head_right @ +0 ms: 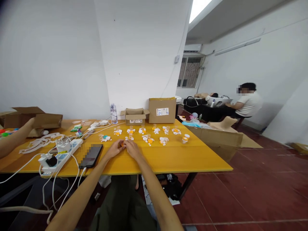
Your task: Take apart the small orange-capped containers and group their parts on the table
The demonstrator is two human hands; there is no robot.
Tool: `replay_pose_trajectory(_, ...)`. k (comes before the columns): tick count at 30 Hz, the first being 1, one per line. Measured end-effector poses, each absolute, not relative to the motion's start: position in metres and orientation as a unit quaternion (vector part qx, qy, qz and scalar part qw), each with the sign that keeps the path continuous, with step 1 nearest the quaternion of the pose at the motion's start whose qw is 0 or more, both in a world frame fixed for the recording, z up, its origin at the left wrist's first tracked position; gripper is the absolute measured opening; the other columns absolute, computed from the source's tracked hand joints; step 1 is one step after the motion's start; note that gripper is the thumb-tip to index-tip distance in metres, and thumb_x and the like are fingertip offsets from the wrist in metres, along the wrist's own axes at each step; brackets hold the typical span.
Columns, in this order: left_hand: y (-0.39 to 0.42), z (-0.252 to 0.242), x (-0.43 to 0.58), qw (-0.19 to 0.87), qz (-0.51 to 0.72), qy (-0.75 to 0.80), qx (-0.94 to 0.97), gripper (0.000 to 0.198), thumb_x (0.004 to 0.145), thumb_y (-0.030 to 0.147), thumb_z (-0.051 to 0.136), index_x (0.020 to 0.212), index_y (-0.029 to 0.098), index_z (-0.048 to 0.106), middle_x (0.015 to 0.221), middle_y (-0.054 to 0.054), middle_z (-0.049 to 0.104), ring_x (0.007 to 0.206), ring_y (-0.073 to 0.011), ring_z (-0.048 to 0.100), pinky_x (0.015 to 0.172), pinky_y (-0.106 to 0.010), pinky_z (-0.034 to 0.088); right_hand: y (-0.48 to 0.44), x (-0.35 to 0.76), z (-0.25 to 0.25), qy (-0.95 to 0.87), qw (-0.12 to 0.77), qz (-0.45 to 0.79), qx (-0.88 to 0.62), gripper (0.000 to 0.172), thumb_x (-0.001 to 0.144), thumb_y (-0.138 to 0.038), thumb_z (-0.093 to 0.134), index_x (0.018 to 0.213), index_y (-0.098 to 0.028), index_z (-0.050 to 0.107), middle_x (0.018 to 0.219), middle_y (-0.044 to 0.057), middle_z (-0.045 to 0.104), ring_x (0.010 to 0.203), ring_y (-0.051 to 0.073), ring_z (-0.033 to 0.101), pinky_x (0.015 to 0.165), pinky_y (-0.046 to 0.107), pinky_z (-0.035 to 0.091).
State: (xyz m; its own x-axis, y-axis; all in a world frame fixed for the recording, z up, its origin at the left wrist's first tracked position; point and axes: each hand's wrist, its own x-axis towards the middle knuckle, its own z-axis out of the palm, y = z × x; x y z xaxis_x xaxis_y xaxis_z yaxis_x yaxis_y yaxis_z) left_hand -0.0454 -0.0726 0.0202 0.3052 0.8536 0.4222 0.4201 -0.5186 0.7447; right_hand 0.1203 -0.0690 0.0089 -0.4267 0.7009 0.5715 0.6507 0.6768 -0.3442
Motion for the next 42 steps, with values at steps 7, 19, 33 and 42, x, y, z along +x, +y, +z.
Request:
replay_pose_trajectory(7,-0.073,0.020,-0.046,0.235,0.419,0.430,0.765,0.020,0.077,0.017,0.063,0.098,0.019,0.064,0.094,-0.005,0.070,0.087,-0.0189,0.064,0.087,-0.036,0.052,-0.069,0.118,0.008,-0.847,0.339,0.016,-0.410,0.024,0.089,-0.008,0.047,0.094,-0.024,0.063,0.097,0.005,0.066,0.094,0.018,0.060,0.083,0.028,0.047)
replay_pose_trajectory(19,-0.076,0.022,-0.043,0.205,0.423,0.447,0.761,0.016,0.075,0.016,0.062,0.090,0.019,0.063,0.091,-0.005,0.068,0.086,-0.0202,0.062,0.085,-0.037,0.052,-0.066,0.114,0.000,-0.842,0.338,-0.004,-0.420,0.029,0.087,-0.005,0.046,0.098,-0.026,0.063,0.100,0.006,0.066,0.097,0.019,0.059,0.088,0.031,0.047)
replay_pose_trajectory(33,-0.070,0.015,-0.044,0.201,0.432,0.441,0.761,0.016,0.076,0.016,0.062,0.092,0.019,0.064,0.089,-0.004,0.068,0.087,-0.0200,0.062,0.087,-0.037,0.051,-0.066,0.111,-0.003,-0.836,0.335,-0.015,-0.434,0.029,0.087,-0.004,0.046,0.098,-0.025,0.064,0.100,0.006,0.066,0.096,0.020,0.059,0.086,0.030,0.046)
replay_pose_trajectory(42,-0.066,0.010,-0.043,0.224,0.435,0.443,0.752,0.013,0.078,0.017,0.062,0.090,0.018,0.064,0.088,-0.004,0.067,0.084,-0.0182,0.062,0.085,-0.035,0.052,-0.067,0.113,0.000,-0.840,0.327,-0.007,-0.433,0.030,0.086,-0.003,0.045,0.097,-0.024,0.063,0.101,0.007,0.066,0.095,0.020,0.059,0.084,0.031,0.046)
